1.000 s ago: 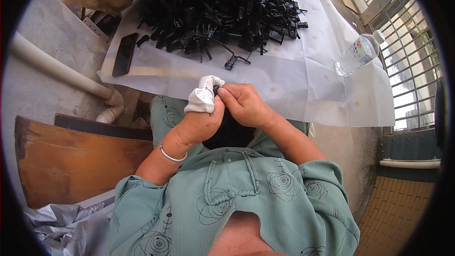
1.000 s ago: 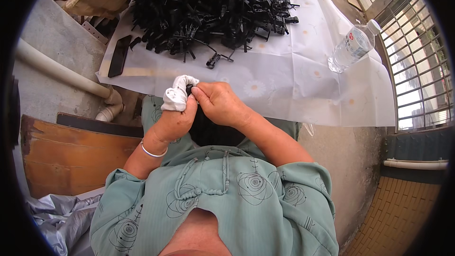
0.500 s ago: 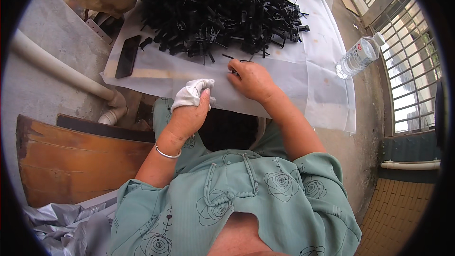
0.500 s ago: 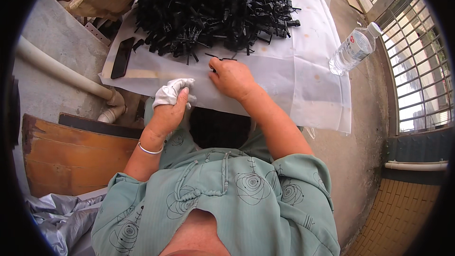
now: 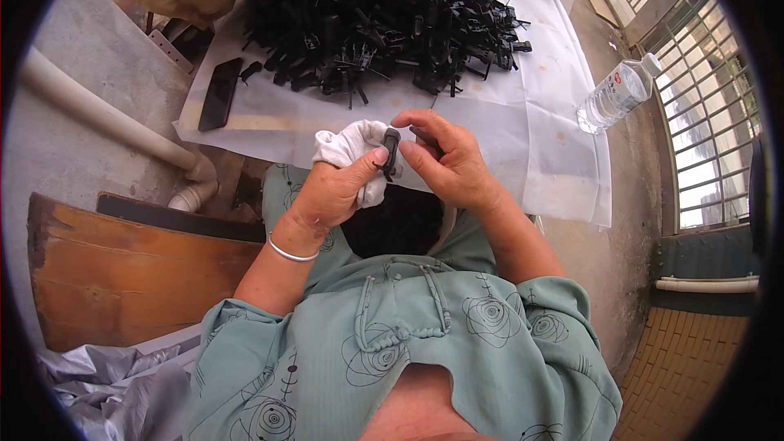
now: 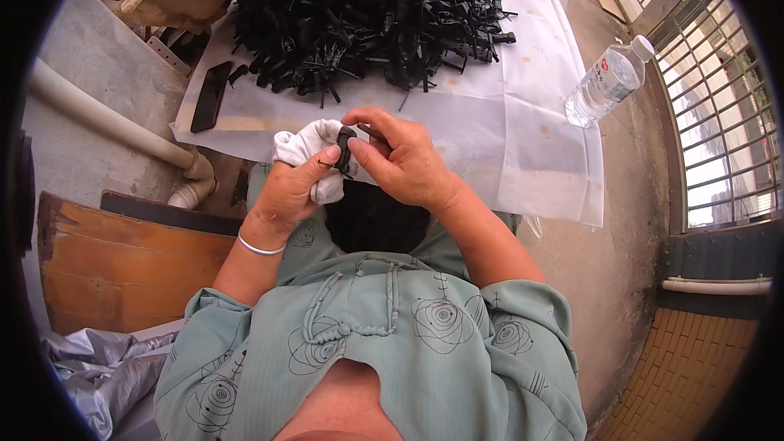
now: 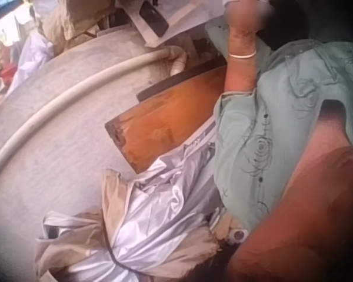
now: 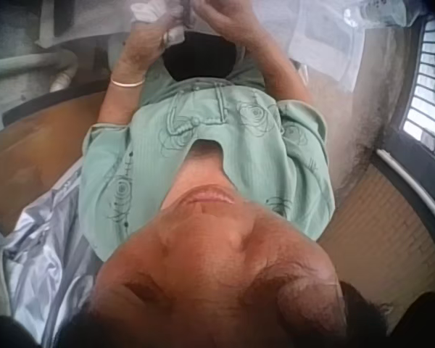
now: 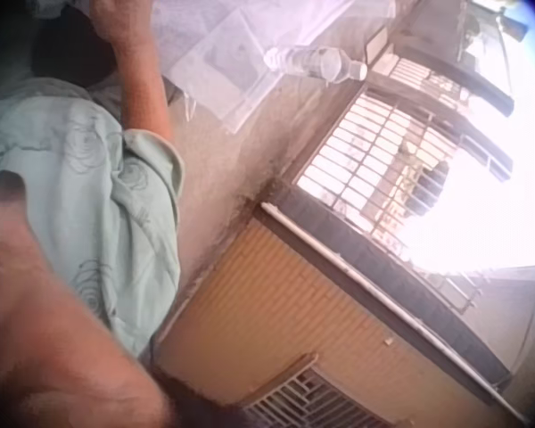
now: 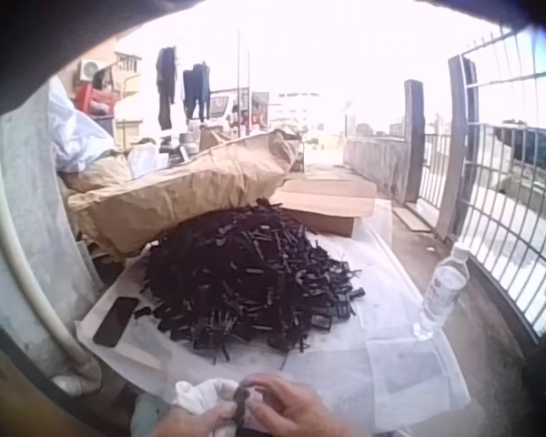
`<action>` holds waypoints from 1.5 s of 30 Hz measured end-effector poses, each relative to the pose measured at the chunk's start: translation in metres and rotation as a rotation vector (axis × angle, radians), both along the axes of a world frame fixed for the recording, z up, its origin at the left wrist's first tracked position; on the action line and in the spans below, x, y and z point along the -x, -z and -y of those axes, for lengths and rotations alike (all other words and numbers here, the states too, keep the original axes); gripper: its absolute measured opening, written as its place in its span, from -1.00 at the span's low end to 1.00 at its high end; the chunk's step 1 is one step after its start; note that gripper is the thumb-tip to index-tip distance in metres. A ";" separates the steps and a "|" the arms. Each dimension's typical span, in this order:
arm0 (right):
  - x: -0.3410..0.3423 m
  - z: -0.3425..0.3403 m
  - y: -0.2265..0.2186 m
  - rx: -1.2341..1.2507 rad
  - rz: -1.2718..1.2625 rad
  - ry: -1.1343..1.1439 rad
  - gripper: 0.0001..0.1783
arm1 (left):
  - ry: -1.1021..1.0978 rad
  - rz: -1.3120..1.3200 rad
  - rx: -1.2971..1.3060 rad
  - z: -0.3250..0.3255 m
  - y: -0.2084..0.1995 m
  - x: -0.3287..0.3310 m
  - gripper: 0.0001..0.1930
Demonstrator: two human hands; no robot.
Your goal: Picking up small black plastic parts from a pile, wiping them with a white cloth, and placing them into a container below.
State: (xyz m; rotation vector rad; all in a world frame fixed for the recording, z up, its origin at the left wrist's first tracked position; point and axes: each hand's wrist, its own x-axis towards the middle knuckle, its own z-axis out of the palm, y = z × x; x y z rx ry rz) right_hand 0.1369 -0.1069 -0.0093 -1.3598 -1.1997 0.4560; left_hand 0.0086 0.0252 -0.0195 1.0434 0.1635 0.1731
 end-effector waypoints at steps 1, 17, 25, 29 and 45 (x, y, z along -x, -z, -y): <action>0.002 0.005 -0.006 0.035 0.093 0.016 -0.81 | -0.060 0.005 -0.028 0.001 0.000 0.000 -0.75; 0.015 -0.005 0.010 0.153 0.112 0.103 -0.70 | -0.348 -0.071 -0.745 0.018 0.002 0.000 -0.72; 0.018 -0.011 0.038 0.190 -0.278 0.075 -0.69 | -0.501 0.171 -1.172 0.018 0.014 -0.004 -0.71; 0.006 0.000 0.007 0.323 -0.045 0.045 -0.78 | -0.344 0.103 -0.551 0.013 0.011 -0.004 -0.70; 0.004 0.002 0.008 0.128 0.061 0.061 -0.79 | -0.031 -0.030 -0.244 0.018 -0.001 -0.001 -0.71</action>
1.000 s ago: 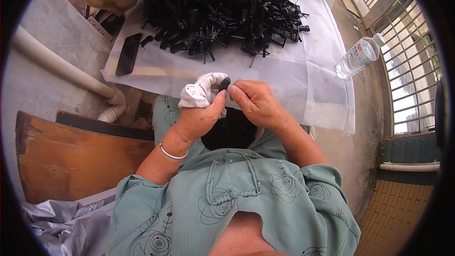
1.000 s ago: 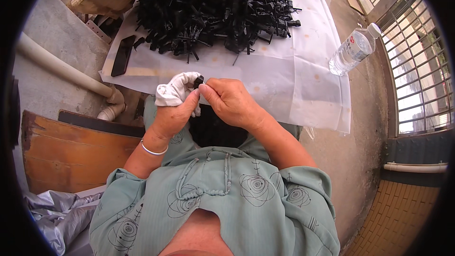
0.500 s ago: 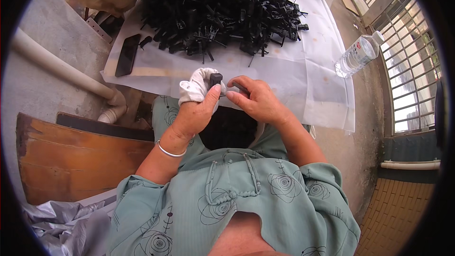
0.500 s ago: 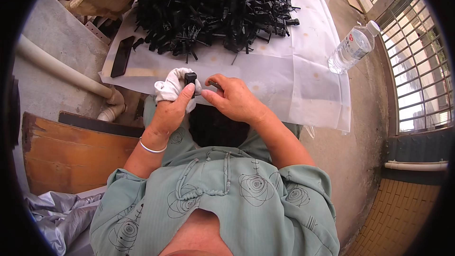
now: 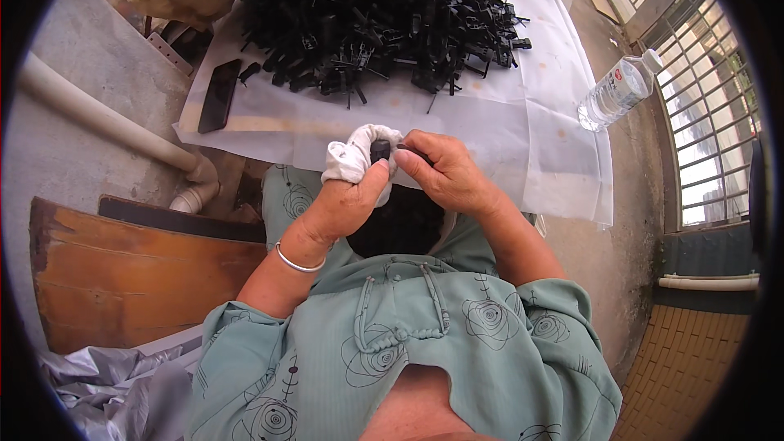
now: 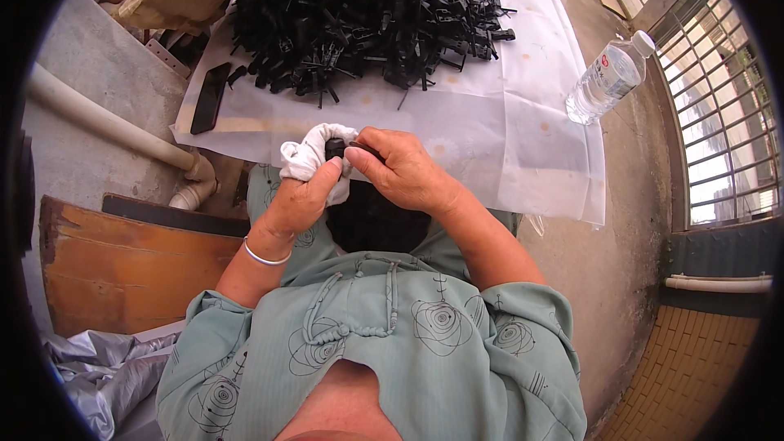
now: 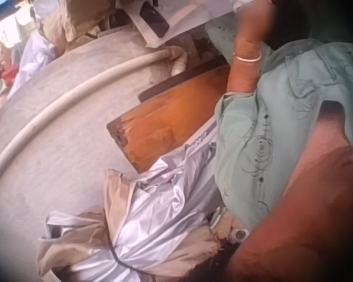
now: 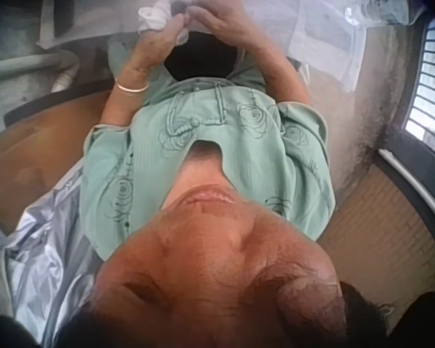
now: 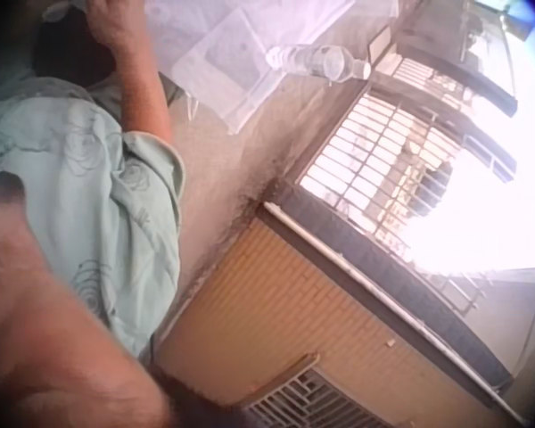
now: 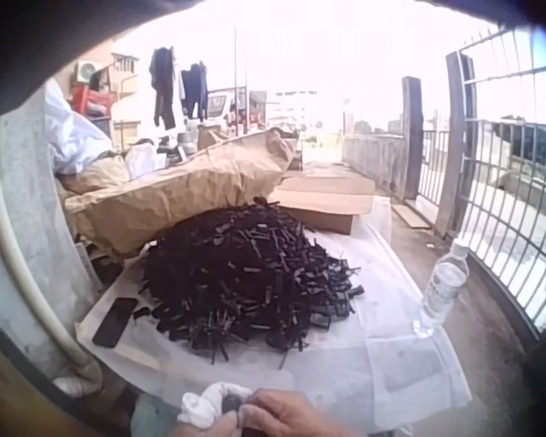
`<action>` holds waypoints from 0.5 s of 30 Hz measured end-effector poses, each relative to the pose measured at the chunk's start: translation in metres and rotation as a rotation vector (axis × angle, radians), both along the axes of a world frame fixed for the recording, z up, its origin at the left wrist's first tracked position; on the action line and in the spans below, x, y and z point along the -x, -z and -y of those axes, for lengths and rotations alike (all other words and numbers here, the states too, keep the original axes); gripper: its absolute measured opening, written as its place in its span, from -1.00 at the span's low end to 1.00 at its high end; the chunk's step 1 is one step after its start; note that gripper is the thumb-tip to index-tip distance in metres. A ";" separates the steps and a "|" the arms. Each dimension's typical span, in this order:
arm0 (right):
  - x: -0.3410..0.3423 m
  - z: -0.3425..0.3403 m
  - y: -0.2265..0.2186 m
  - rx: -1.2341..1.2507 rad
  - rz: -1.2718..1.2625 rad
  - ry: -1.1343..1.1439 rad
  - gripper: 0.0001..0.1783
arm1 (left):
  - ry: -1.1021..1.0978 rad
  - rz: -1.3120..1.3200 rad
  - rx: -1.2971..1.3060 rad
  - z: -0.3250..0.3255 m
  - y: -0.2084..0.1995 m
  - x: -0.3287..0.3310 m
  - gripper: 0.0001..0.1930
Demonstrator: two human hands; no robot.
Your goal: Picking up small black plastic parts from a pile, wiping them with a white cloth, and placing them into a container below.
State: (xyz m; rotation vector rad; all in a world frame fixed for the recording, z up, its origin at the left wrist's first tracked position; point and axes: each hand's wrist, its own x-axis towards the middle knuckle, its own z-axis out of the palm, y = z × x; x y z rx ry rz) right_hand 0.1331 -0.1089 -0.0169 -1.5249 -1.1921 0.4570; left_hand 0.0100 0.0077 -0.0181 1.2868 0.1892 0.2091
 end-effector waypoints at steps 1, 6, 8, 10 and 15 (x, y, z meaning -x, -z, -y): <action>0.000 0.000 0.001 0.002 0.000 0.003 -0.79 | -0.057 -0.004 -0.092 0.000 0.000 -0.001 -0.73; 0.002 -0.006 0.004 0.108 0.081 -0.054 -0.73 | -0.205 0.042 -0.580 0.005 0.010 -0.005 -0.74; 0.008 -0.010 0.008 0.051 0.148 -0.027 -0.74 | -0.312 0.124 -0.796 0.006 0.013 -0.006 -0.73; 0.008 -0.010 0.014 -0.005 0.213 0.000 -0.75 | -0.302 0.095 -0.809 0.006 0.011 -0.005 -0.74; -0.023 -0.004 -0.003 0.395 0.169 -0.052 -0.77 | -0.007 -0.122 -0.935 -0.008 -0.004 0.006 -0.69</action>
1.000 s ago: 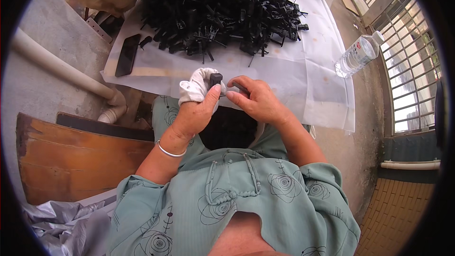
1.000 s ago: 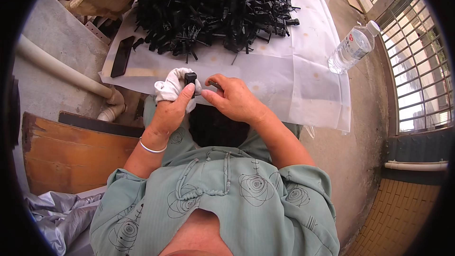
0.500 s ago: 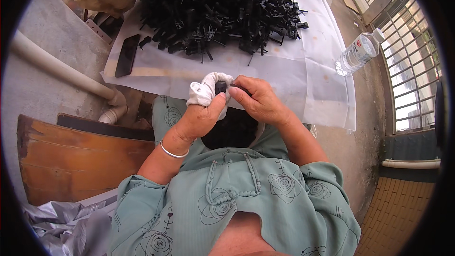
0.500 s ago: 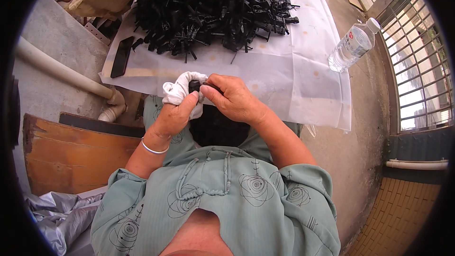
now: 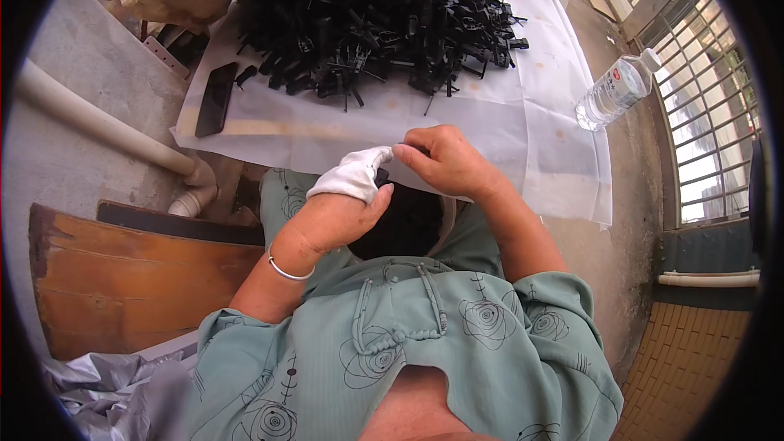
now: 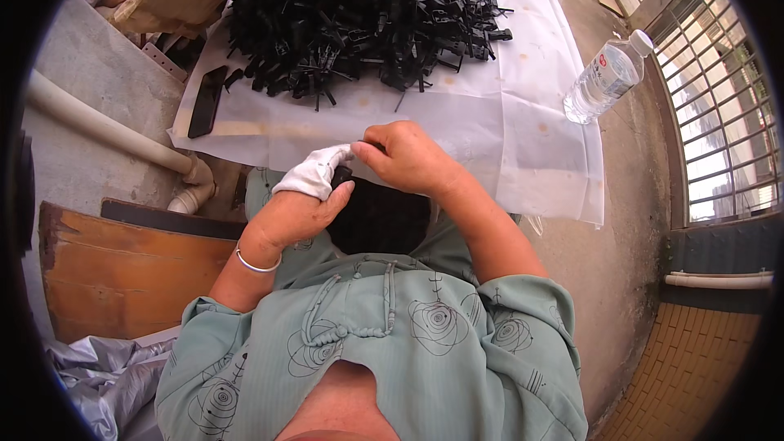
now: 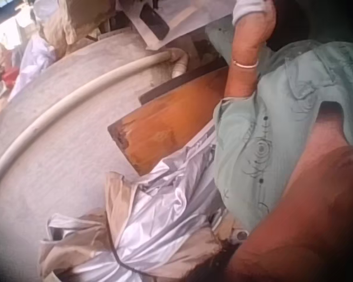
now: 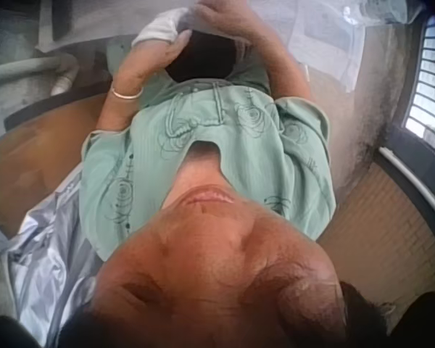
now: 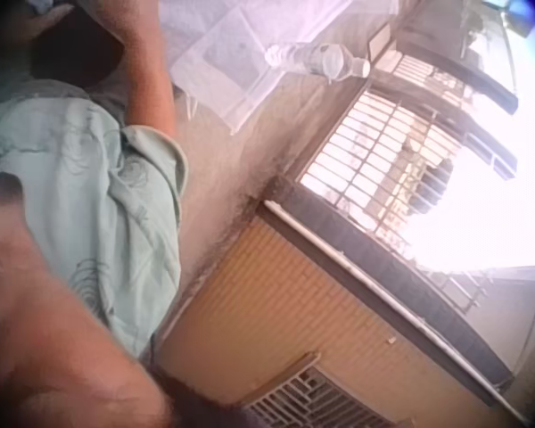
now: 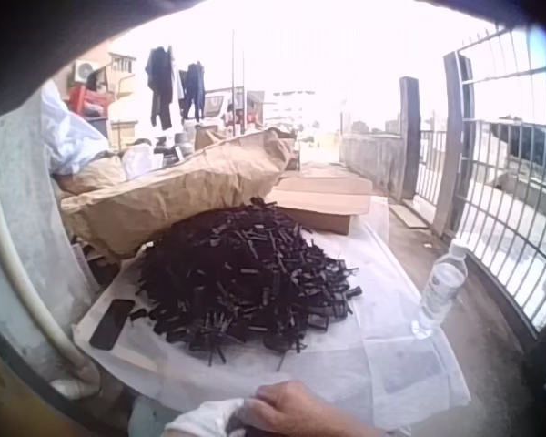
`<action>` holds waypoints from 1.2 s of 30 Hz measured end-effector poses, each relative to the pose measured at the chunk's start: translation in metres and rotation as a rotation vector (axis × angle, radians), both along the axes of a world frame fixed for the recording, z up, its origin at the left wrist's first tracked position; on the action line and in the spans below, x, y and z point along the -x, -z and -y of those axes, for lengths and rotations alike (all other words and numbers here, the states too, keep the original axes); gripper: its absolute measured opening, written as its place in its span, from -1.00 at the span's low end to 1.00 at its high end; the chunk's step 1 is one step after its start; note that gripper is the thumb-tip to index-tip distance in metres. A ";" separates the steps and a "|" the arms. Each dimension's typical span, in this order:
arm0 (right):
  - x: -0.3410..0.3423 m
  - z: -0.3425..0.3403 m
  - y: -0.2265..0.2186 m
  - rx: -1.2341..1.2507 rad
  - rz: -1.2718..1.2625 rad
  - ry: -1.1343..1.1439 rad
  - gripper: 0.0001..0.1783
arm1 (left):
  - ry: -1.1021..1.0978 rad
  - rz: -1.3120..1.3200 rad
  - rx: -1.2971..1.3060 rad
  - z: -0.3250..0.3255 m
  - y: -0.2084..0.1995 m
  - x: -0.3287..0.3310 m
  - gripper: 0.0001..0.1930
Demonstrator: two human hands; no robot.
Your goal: Picking up small black plastic parts from a pile, wiping them with a white cloth, and placing them into a container below.
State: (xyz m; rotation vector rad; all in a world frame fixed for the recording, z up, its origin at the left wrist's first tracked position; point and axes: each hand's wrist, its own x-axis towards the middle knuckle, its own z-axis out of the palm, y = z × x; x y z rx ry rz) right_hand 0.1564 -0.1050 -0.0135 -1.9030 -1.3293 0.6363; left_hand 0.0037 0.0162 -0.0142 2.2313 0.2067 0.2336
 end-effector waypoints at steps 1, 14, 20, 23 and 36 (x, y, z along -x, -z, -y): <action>-0.011 -0.005 0.007 -0.003 0.001 -0.002 -0.77 | 0.027 0.075 -0.211 -0.007 0.009 0.002 -0.67; -0.014 -0.005 0.024 -0.101 0.143 0.327 -0.77 | -0.230 0.181 0.549 0.003 0.023 -0.019 -0.73; 0.020 0.004 0.003 -0.354 0.032 0.043 -0.86 | -0.193 0.220 0.775 0.009 0.016 -0.021 -0.76; 0.027 0.008 -0.008 -0.456 0.068 -0.016 -0.89 | -0.183 0.240 0.736 0.010 0.015 -0.019 -0.77; 0.027 0.000 0.006 -0.565 0.356 0.264 -0.82 | 0.002 0.216 0.919 0.017 -0.002 -0.011 -0.79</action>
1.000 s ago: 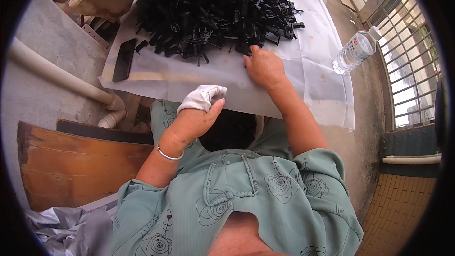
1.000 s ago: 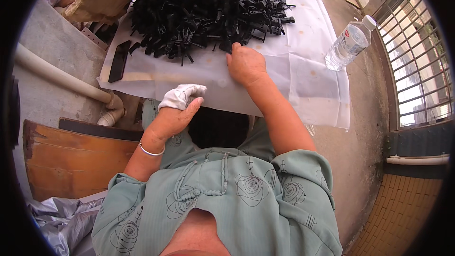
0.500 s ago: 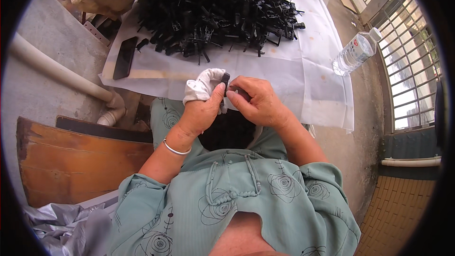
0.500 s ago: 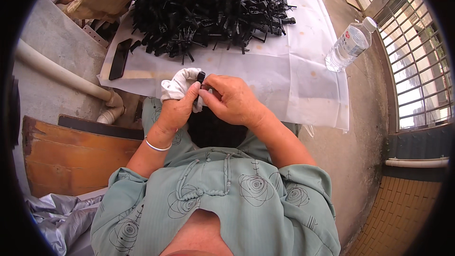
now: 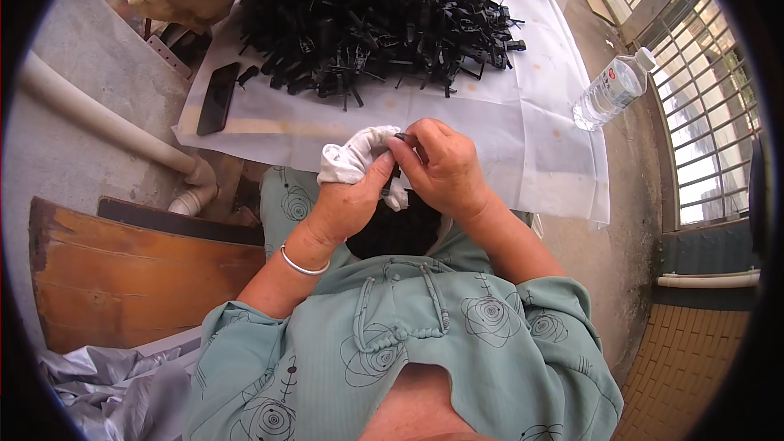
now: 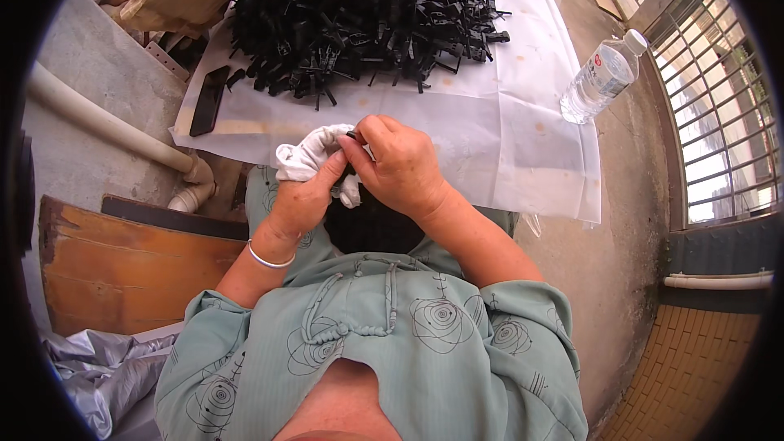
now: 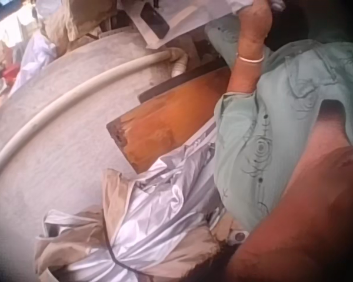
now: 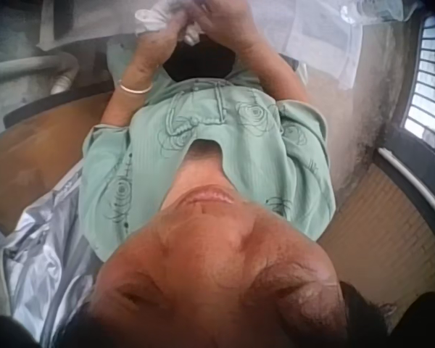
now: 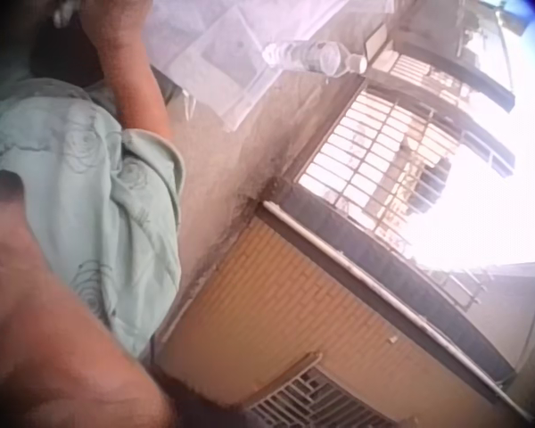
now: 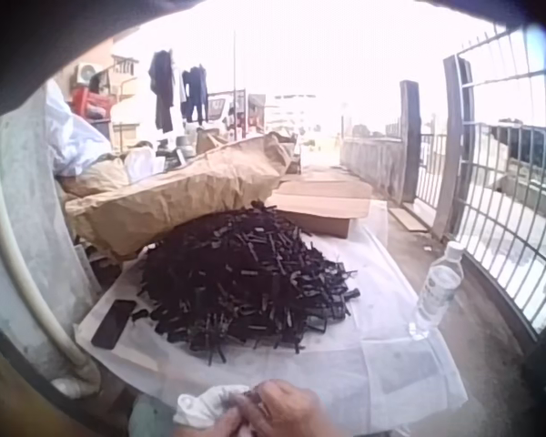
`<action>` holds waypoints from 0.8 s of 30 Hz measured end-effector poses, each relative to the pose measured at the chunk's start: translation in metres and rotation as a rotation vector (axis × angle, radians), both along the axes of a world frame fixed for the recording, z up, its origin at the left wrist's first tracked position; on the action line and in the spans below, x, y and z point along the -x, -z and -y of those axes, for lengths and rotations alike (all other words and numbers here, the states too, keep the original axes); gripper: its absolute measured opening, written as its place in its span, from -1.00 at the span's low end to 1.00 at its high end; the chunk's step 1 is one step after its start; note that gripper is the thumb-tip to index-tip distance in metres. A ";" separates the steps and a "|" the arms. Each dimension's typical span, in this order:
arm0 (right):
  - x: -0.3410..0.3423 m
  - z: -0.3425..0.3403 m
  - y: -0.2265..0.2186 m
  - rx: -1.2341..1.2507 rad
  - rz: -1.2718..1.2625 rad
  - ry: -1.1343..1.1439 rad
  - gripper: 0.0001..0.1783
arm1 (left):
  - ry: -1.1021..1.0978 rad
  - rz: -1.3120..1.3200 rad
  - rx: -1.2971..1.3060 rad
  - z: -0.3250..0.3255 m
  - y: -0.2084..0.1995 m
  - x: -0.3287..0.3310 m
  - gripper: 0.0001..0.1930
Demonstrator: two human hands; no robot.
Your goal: Picking up small black plastic parts from a pile, wiping them with a white cloth, and placing them into a container below.
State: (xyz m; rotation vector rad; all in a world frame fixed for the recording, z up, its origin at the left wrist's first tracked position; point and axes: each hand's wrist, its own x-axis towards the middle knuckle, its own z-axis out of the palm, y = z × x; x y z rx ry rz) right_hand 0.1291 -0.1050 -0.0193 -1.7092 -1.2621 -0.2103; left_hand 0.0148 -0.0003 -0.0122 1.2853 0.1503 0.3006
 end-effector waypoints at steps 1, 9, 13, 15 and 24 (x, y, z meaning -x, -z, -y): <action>0.000 -0.001 -0.004 -0.010 -0.041 -0.031 -0.82 | -0.003 0.001 0.000 -0.001 0.002 0.001 -0.79; 0.010 0.000 -0.014 -0.076 -0.016 -0.080 -0.80 | -0.083 -0.006 -0.028 -0.003 0.006 0.001 -0.79; 0.005 -0.008 -0.009 -0.047 -0.183 -0.042 -0.80 | -0.037 0.001 -0.006 -0.002 0.003 0.005 -0.77; 0.004 -0.003 -0.012 -0.001 -0.275 -0.120 -0.79 | -0.068 -0.024 -0.044 -0.001 0.000 0.005 -0.75; 0.007 -0.001 0.001 0.226 -0.511 -0.250 -0.71 | -0.237 -0.111 -0.287 0.002 0.005 0.005 -0.70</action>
